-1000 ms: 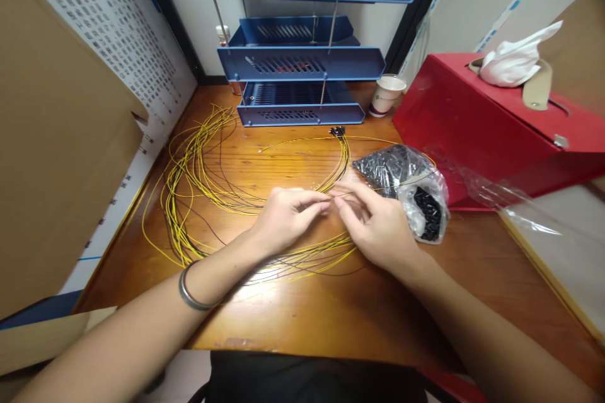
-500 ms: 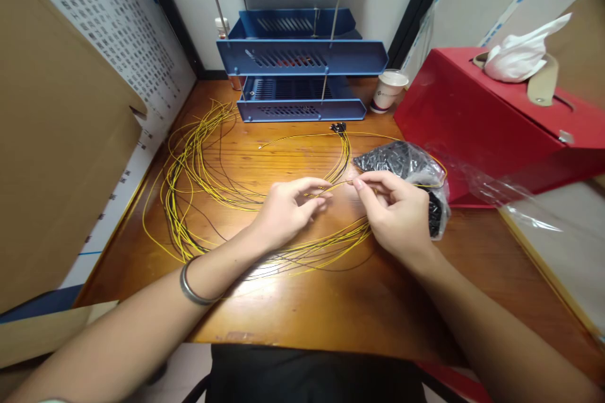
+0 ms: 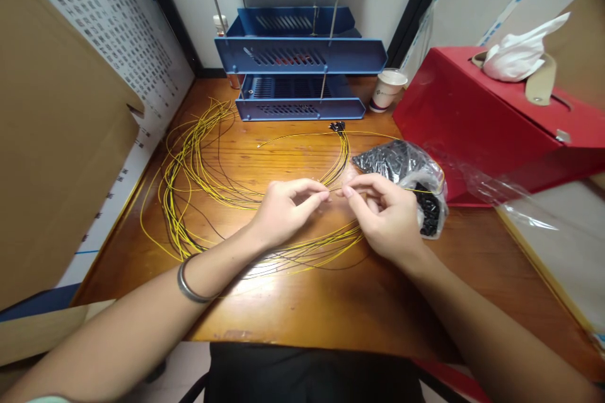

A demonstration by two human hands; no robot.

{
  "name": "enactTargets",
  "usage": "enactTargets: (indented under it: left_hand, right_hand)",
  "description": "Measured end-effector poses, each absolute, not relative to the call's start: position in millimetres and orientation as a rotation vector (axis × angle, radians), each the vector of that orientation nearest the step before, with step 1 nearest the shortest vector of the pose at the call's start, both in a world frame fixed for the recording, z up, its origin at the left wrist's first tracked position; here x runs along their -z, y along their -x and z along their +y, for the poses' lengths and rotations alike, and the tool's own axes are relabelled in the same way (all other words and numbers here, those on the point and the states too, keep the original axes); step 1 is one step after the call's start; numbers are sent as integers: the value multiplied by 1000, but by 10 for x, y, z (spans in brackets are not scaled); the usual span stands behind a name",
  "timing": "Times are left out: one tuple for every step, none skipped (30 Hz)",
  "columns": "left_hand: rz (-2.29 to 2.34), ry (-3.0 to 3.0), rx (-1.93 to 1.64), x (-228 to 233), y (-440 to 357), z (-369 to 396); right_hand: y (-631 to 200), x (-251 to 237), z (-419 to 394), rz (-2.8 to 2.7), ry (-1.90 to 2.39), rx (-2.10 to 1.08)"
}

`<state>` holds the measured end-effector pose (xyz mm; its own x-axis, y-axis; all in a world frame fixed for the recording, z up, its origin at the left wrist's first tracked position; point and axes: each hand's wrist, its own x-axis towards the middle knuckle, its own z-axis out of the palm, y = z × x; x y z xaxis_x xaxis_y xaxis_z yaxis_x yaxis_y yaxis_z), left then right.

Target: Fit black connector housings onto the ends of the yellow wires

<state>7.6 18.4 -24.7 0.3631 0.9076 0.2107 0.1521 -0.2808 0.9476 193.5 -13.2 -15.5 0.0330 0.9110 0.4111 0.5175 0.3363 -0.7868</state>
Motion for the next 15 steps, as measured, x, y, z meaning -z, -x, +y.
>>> enactTargets:
  left_hand:
    - [939, -1705, -1015, 245, -74, 184]
    - [930, -1718, -1014, 243, -71, 185]
    - [927, -1728, -1011, 240, -67, 185]
    - [931, -1736, -1007, 238, -64, 186]
    - [939, -1743, -1007, 235, -60, 186]
    - [948, -1749, -1007, 234, -58, 187]
    - [956, -1754, -1008, 234, -56, 188]
    - [962, -1757, -1008, 234, -55, 189]
    - [965, -1760, -1007, 236, -56, 190]
    - [968, -1762, -1008, 238, -57, 191]
    - [974, -1761, -1008, 240, -59, 193]
    - [982, -1756, -1009, 242, -62, 195]
    - [989, -1750, -1012, 244, -65, 197]
    - [995, -1742, -1015, 244, -67, 198]
    - [998, -1735, -1018, 244, -69, 200]
  right_hand:
    - [-1922, 163, -141, -1640, 1293, -525]
    - [-1911, 170, -149, -1650, 1275, -544]
    - [-1902, 176, -155, -1652, 1263, -563]
    - [-1895, 179, -157, -1647, 1256, -585]
    - [-1891, 180, -157, -1636, 1253, -607]
    - [-1889, 178, -155, -1623, 1255, -626]
    - [-1889, 173, -150, -1609, 1260, -639]
    - [-1890, 167, -145, -1597, 1269, -649]
    - [-1892, 159, -140, -1585, 1279, -655]
    - [-1894, 151, -135, -1569, 1290, -661]
    - [-1897, 143, -130, -1550, 1299, -669]
    - [-1899, 136, -127, -1532, 1308, -680]
    - [-1901, 130, -125, -1514, 1317, -692]
    - [-1903, 126, -123, -1502, 1322, -706]
    - [-1904, 124, -123, -1494, 1327, -715]
